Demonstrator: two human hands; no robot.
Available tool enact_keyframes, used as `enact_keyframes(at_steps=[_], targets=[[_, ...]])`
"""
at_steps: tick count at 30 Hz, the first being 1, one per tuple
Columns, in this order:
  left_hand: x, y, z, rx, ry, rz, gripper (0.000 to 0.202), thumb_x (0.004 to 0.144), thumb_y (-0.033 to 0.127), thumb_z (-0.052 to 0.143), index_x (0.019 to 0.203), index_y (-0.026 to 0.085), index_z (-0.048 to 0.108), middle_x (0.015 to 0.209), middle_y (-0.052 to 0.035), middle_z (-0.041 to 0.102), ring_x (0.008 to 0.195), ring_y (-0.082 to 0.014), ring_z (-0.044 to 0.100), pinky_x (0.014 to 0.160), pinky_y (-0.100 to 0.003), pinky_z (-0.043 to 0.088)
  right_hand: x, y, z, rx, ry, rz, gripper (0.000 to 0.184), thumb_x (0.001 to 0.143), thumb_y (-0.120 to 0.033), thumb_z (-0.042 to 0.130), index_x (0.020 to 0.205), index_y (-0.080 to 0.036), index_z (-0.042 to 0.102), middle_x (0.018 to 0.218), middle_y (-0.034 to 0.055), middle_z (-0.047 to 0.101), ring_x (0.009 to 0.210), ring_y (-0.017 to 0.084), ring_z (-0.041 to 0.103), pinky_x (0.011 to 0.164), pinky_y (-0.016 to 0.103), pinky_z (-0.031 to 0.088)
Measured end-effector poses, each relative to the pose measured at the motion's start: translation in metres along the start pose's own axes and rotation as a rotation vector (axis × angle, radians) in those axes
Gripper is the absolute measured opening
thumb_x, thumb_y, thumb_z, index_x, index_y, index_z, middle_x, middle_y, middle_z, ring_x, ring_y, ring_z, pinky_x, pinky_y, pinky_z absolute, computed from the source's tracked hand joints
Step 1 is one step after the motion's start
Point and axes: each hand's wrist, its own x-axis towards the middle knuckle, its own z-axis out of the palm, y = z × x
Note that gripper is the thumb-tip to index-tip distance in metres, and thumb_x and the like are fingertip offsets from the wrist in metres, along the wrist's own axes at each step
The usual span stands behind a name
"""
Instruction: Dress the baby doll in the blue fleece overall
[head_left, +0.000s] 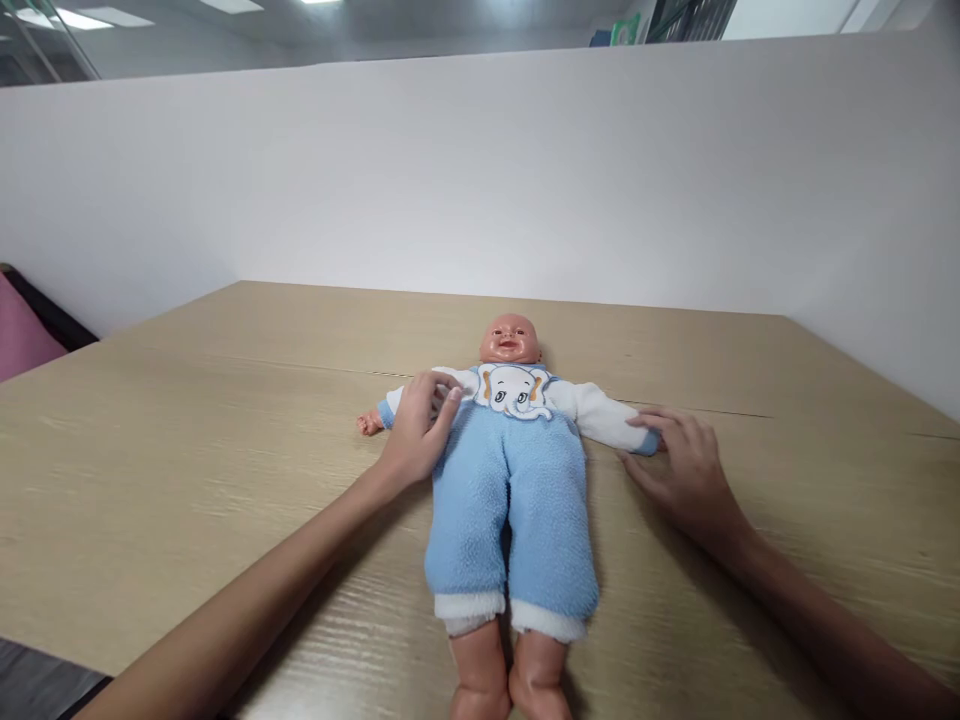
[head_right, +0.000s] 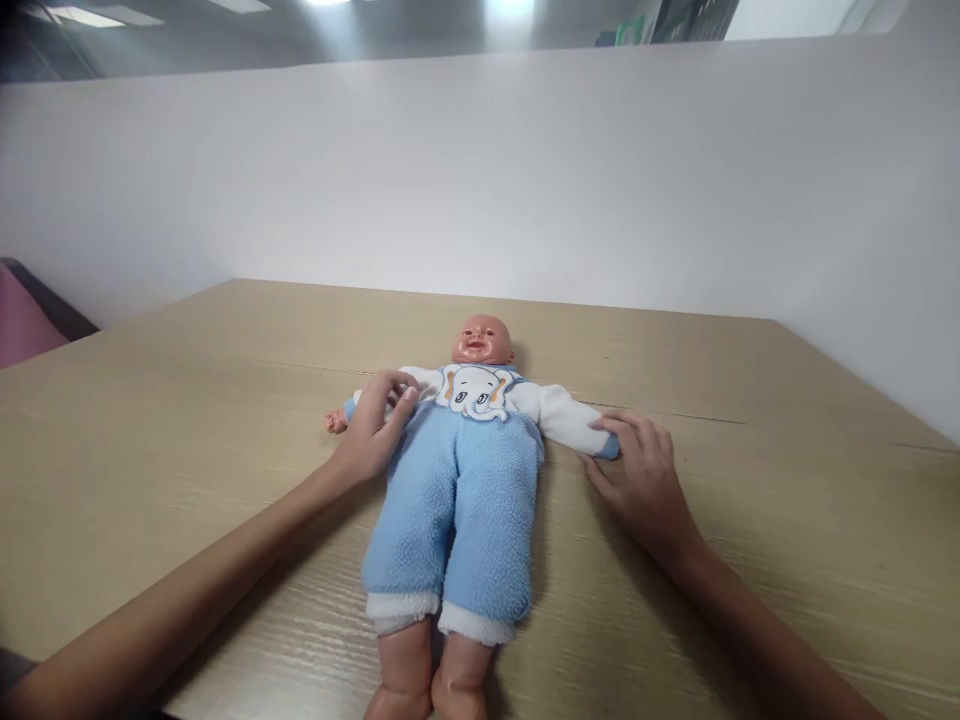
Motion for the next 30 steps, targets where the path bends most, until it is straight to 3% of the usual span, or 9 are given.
enact_keyframes(at_steps=[2, 4, 8, 12, 16, 21, 26, 28, 30], targets=[[0.011, 0.024, 0.008, 0.107, 0.028, 0.108, 0.023, 0.113, 0.042, 0.049, 0.115, 0.023, 0.063, 0.119, -0.0083, 0.069, 0.113, -0.0273, 0.059, 0.104, -0.042, 0.045, -0.002, 0.015, 0.001, -0.001, -0.028, 0.008, 0.055, 0.098, -0.047, 0.067, 0.147, -0.024, 0.057, 0.145, 0.0175, 0.066, 0.137, 0.040, 0.059, 0.120, 0.058, 0.040], [0.025, 0.048, 0.022, 0.174, -0.028, 0.210, 0.018, 0.111, 0.037, 0.052, 0.115, 0.023, 0.063, 0.121, -0.0091, 0.069, 0.118, -0.0289, 0.058, 0.110, -0.045, 0.043, -0.002, 0.026, 0.003, 0.033, -0.082, 0.021, 0.065, 0.096, -0.052, 0.069, 0.153, -0.023, 0.054, 0.146, 0.0164, 0.068, 0.136, 0.040, 0.061, 0.119, 0.057, 0.042], [0.053, 0.085, 0.064, 0.285, -0.200, 0.382, 0.028, 0.106, 0.046, 0.060, 0.121, 0.023, 0.063, 0.130, -0.0119, 0.066, 0.128, -0.0329, 0.055, 0.116, -0.049, 0.041, 0.000, 0.038, 0.005, 0.079, -0.132, 0.074, 0.056, 0.094, -0.056, 0.071, 0.140, -0.024, 0.064, 0.130, 0.0132, 0.076, 0.118, 0.037, 0.069, 0.103, 0.053, 0.052], [0.074, 0.094, 0.105, 0.344, -0.416, 0.501, 0.052, 0.096, 0.056, 0.073, 0.133, 0.022, 0.060, 0.137, -0.0131, 0.064, 0.129, -0.0338, 0.055, 0.111, -0.048, 0.046, 0.000, 0.031, -0.004, 0.097, -0.067, 0.084, 0.047, 0.090, -0.053, 0.078, 0.126, -0.025, 0.068, 0.119, 0.0113, 0.077, 0.110, 0.036, 0.070, 0.100, 0.052, 0.053], [0.081, 0.089, 0.124, 0.436, -0.624, 0.489, 0.080, 0.078, 0.058, 0.087, 0.142, 0.021, 0.056, 0.141, -0.0156, 0.065, 0.130, -0.0378, 0.058, 0.108, -0.053, 0.048, 0.002, 0.006, -0.018, 0.176, 0.055, 0.133, 0.046, 0.087, -0.050, 0.085, 0.123, -0.026, 0.068, 0.119, 0.0100, 0.076, 0.110, 0.035, 0.071, 0.097, 0.051, 0.056], [0.074, 0.082, 0.126, 0.418, -0.526, 0.461, 0.053, 0.087, 0.041, 0.075, 0.133, 0.021, 0.062, 0.127, -0.0134, 0.072, 0.117, -0.0351, 0.065, 0.101, -0.049, 0.049, 0.002, -0.024, -0.022, 0.508, 0.089, 0.348, 0.058, 0.085, -0.051, 0.089, 0.133, -0.029, 0.067, 0.129, 0.0095, 0.075, 0.117, 0.033, 0.073, 0.105, 0.051, 0.058], [0.070, 0.074, 0.124, 0.283, -0.418, 0.437, 0.043, 0.090, 0.039, 0.071, 0.128, 0.021, 0.064, 0.119, -0.0105, 0.076, 0.110, -0.0337, 0.068, 0.100, -0.047, 0.050, -0.003, -0.024, -0.011, 0.767, 0.071, 0.595, 0.089, 0.081, -0.057, 0.091, 0.154, -0.032, 0.047, 0.145, 0.0133, 0.066, 0.122, 0.034, 0.072, 0.108, 0.055, 0.059], [0.071, 0.071, 0.123, 0.198, -0.379, 0.412, 0.042, 0.091, 0.038, 0.070, 0.129, 0.021, 0.064, 0.118, -0.0101, 0.077, 0.110, -0.0329, 0.070, 0.099, -0.045, 0.051, -0.007, -0.020, -0.007, 0.730, -0.006, 0.632, 0.085, 0.081, -0.060, 0.090, 0.150, -0.031, 0.049, 0.145, 0.0146, 0.065, 0.120, 0.035, 0.072, 0.106, 0.057, 0.060], [0.072, 0.069, 0.121, 0.093, -0.339, 0.384, 0.040, 0.092, 0.037, 0.071, 0.128, 0.021, 0.065, 0.119, -0.0094, 0.078, 0.110, -0.0318, 0.071, 0.098, -0.043, 0.052, -0.009, -0.018, -0.002, 0.661, -0.108, 0.578, 0.074, 0.086, -0.061, 0.086, 0.145, -0.030, 0.053, 0.142, 0.0146, 0.068, 0.124, 0.036, 0.070, 0.109, 0.059, 0.058]])
